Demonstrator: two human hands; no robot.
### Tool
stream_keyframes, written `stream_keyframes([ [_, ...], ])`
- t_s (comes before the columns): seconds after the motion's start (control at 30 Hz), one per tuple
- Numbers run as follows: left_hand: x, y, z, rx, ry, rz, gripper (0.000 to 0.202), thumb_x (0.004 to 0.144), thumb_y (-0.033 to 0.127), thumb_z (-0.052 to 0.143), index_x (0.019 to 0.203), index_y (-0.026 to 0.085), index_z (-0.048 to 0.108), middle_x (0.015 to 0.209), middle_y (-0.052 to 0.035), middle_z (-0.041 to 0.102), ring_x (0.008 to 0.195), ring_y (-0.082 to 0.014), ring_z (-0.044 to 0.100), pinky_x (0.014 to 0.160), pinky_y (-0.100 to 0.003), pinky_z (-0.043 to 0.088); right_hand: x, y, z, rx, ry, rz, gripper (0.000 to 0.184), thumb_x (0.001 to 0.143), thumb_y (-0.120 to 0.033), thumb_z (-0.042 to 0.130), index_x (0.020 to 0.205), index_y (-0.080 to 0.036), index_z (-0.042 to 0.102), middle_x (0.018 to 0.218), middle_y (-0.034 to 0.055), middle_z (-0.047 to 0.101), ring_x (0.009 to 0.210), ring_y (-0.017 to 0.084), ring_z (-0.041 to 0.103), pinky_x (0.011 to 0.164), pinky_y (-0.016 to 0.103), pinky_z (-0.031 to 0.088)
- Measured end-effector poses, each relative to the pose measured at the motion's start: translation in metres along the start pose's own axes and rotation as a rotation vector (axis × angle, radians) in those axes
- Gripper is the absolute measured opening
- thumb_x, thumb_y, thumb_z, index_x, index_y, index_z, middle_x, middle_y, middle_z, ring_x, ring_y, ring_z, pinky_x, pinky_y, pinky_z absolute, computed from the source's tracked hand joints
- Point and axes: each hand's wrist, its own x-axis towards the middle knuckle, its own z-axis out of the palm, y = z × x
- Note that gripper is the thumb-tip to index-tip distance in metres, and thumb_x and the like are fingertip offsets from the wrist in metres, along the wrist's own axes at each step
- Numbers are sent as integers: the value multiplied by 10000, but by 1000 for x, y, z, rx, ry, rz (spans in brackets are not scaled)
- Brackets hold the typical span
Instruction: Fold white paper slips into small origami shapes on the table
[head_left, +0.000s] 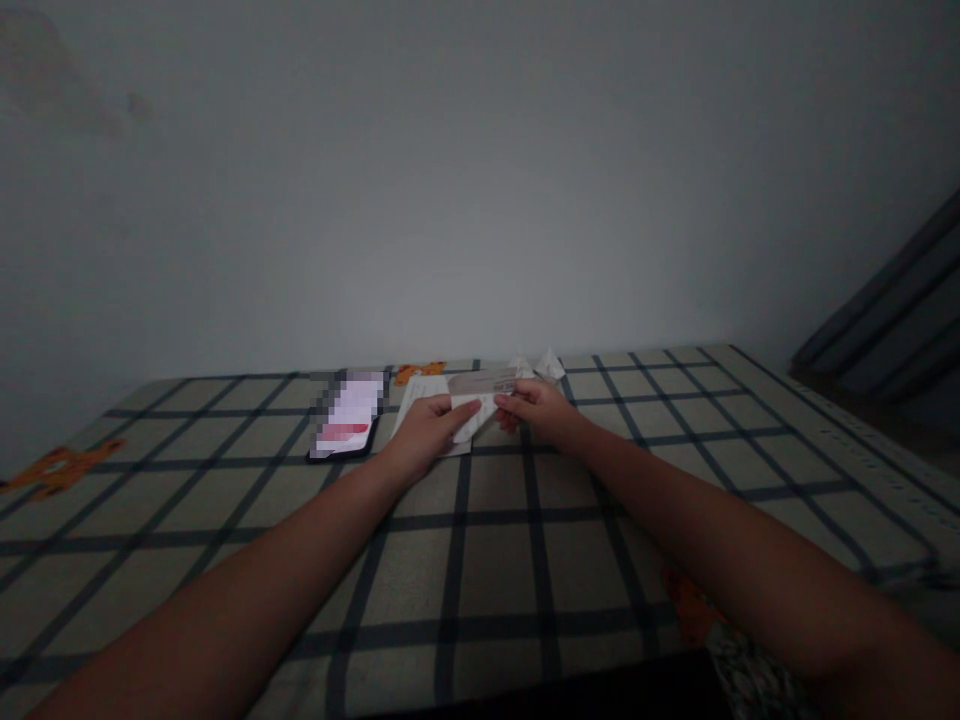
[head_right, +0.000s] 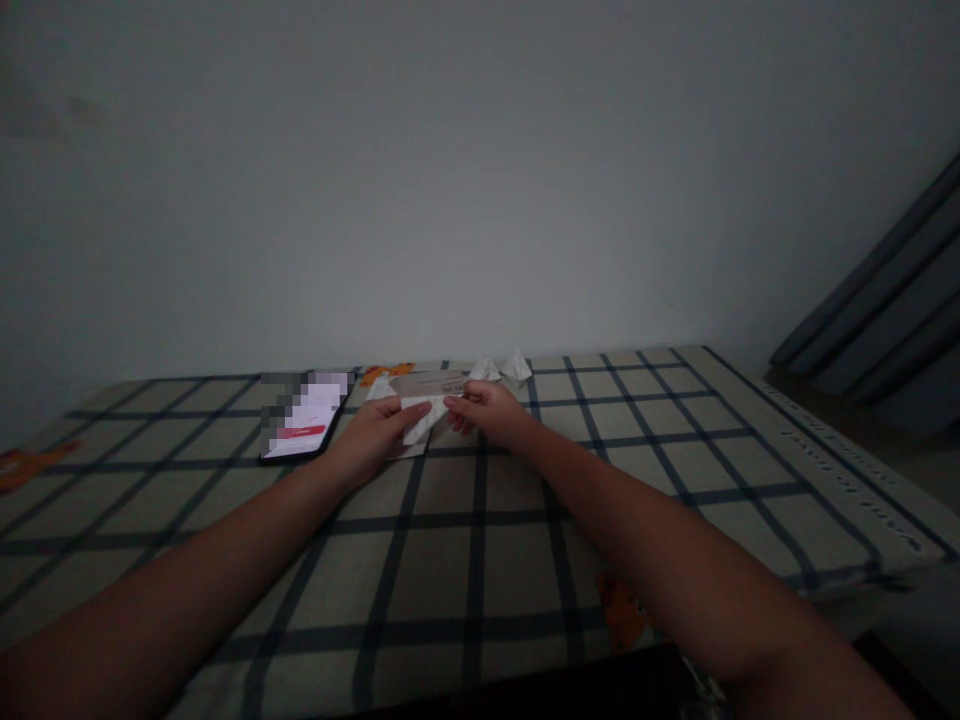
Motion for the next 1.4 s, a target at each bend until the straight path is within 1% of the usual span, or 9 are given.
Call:
stream_keyframes([
  [0.07, 0, 0, 0, -14, -7, -11, 299, 676, 373, 649, 827, 115, 660, 674, -33, 635, 522, -92, 494, 492, -214, 328, 0, -1, 0, -2, 5, 7, 289, 748, -408, 565, 777, -121, 553, 648, 18, 598, 537, 90, 563, 528, 231, 468],
  [0.27, 1, -2, -1, 24, -2, 3, 307, 692, 381, 634, 835, 111, 659, 622, -19, 610, 482, -81, 459, 464, -207, 291, 0, -3, 1, 8, 15, 27, 296, 742, -417, 569, 715, -124, 544, 627, 13, 594, 525, 86, 556, 529, 234, 460],
  [0.5, 2, -4, -3, 42, -35, 12, 312, 702, 392, 619, 839, 114, 657, 670, -38, 627, 520, -99, 493, 491, -215, 321, -1, -5, 1, -24, 42, 44, 328, 726, -435, 578, 636, -120, 552, 580, 14, 582, 512, 86, 542, 520, 234, 443],
  [0.73, 4, -7, -4, 16, -25, 48, 306, 698, 383, 620, 852, 121, 658, 738, -58, 652, 562, -110, 520, 523, -221, 351, -1, -4, -1, -39, 32, 25, 354, 765, -447, 523, 642, -120, 579, 577, 16, 583, 516, 89, 541, 538, 233, 438],
  [0.9, 4, -5, -4, 69, -18, 23, 328, 696, 395, 611, 848, 108, 662, 693, -55, 638, 526, -104, 485, 486, -218, 324, -2, -7, -1, -124, 42, 6, 376, 780, -456, 501, 628, -121, 579, 554, 16, 574, 517, 90, 537, 543, 232, 426],
  [1.07, 2, -3, -2, 53, -18, 21, 323, 695, 399, 612, 835, 112, 660, 659, -37, 622, 510, -94, 466, 477, -212, 307, -3, -8, -1, -185, 51, -29, 394, 792, -464, 478, 605, -133, 578, 529, 13, 565, 517, 90, 530, 547, 231, 425],
  [1.23, 3, -4, -2, 43, -3, 0, 315, 683, 400, 625, 813, 115, 658, 620, -22, 605, 489, -87, 457, 464, -210, 299, -1, -5, -1, -170, 60, 0, 411, 786, -487, 475, 599, -136, 578, 520, 15, 566, 497, 92, 527, 532, 236, 429],
  [1.33, 5, -5, -4, 38, 36, -3, 334, 671, 415, 629, 823, 119, 658, 638, -31, 620, 501, -102, 483, 474, -221, 324, 0, -6, -2, -121, 29, 18, 422, 788, -498, 466, 622, -128, 585, 544, 22, 579, 508, 90, 535, 538, 235, 439],
  [1.4, 6, -6, -5, 30, 53, 0, 347, 662, 421, 633, 834, 120, 659, 673, -42, 636, 530, -116, 511, 497, -230, 352, 0, -6, -3, -91, 7, 15, 396, 780, -482, 488, 645, -124, 588, 579, 24, 591, 522, 87, 542, 549, 235, 444],
])
